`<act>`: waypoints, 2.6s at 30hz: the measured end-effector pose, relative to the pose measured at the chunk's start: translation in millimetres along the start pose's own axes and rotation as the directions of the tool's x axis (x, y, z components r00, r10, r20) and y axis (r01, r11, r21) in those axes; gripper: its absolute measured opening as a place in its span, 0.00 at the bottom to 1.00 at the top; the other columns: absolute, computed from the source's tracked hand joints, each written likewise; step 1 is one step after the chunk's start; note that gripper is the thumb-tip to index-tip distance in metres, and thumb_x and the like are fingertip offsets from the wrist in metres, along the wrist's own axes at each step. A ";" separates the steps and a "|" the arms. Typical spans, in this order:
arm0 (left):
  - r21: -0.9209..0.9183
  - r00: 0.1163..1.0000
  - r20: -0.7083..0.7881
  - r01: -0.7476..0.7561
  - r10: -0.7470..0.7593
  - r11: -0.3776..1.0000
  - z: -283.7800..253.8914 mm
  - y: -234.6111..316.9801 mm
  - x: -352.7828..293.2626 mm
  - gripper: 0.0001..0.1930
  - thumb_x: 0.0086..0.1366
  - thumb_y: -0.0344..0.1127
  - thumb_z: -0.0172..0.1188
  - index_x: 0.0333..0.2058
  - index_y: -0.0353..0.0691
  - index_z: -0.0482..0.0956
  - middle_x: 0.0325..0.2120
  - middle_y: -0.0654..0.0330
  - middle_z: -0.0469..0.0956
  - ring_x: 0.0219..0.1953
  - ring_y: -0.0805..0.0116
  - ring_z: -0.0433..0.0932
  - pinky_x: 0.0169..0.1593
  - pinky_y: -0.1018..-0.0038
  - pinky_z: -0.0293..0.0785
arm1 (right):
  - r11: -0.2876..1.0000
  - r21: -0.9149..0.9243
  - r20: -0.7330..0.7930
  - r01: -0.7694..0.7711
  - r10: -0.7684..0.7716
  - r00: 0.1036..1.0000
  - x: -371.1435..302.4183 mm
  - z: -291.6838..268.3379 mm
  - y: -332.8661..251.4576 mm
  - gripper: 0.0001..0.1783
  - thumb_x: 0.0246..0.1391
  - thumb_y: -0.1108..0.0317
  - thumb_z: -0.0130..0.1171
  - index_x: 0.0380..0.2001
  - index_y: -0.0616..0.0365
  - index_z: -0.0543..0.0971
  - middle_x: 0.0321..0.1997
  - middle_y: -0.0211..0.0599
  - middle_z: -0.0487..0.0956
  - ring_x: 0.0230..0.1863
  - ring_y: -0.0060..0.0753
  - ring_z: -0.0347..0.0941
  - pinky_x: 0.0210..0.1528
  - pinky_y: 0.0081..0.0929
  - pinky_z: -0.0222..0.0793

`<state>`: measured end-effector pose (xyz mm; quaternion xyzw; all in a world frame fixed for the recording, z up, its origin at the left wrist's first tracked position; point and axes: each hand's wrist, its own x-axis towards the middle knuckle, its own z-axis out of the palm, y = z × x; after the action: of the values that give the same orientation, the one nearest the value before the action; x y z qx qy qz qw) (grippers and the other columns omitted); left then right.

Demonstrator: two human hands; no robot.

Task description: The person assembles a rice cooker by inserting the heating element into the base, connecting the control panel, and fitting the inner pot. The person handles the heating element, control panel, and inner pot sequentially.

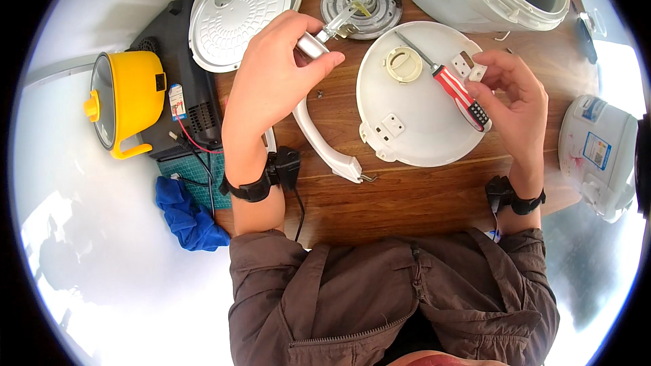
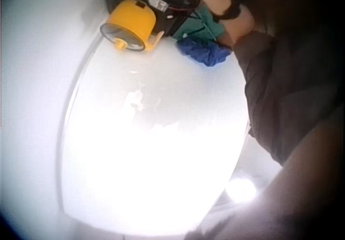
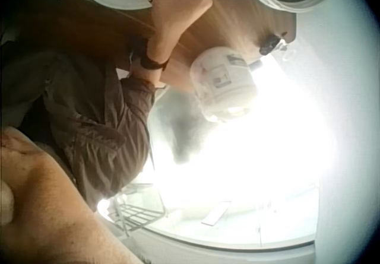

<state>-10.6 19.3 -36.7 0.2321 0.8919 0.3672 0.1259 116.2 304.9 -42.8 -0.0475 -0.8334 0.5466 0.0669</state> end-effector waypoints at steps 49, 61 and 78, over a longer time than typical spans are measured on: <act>-0.431 0.991 0.135 0.081 -0.024 0.899 4.0 -7.7 -0.5 0.13 0.57 0.21 0.66 0.39 0.35 0.74 0.34 0.61 0.81 0.36 0.73 0.81 0.43 0.77 0.77 | 0.983 0.164 0.095 -0.085 0.071 0.993 1.2 17.7 -6.6 0.17 0.52 0.79 0.67 0.46 0.62 0.78 0.32 0.30 0.83 0.34 0.17 0.79 0.39 0.16 0.74; -0.344 0.992 0.122 0.058 -0.017 0.937 4.6 -8.7 -2.0 0.17 0.56 0.24 0.66 0.45 0.36 0.74 0.36 0.61 0.80 0.37 0.71 0.79 0.45 0.75 0.76 | 0.933 0.326 0.091 -0.151 0.129 0.988 -0.9 21.9 -8.8 0.18 0.52 0.79 0.67 0.47 0.64 0.77 0.35 0.36 0.85 0.36 0.19 0.81 0.39 0.15 0.76; -0.234 0.989 0.147 0.052 -0.017 0.971 6.4 -0.2 1.3 0.17 0.61 0.25 0.62 0.50 0.37 0.76 0.33 0.59 0.81 0.37 0.68 0.80 0.45 0.73 0.77 | 0.971 0.178 0.190 -0.163 0.128 0.973 -0.1 14.6 -5.2 0.17 0.51 0.74 0.70 0.45 0.59 0.80 0.31 0.31 0.84 0.31 0.18 0.80 0.35 0.17 0.75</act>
<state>-9.2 23.7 -41.3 0.2255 0.8341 0.4513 0.2229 113.9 289.6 -43.8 -0.0531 -0.7736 0.6299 -0.0438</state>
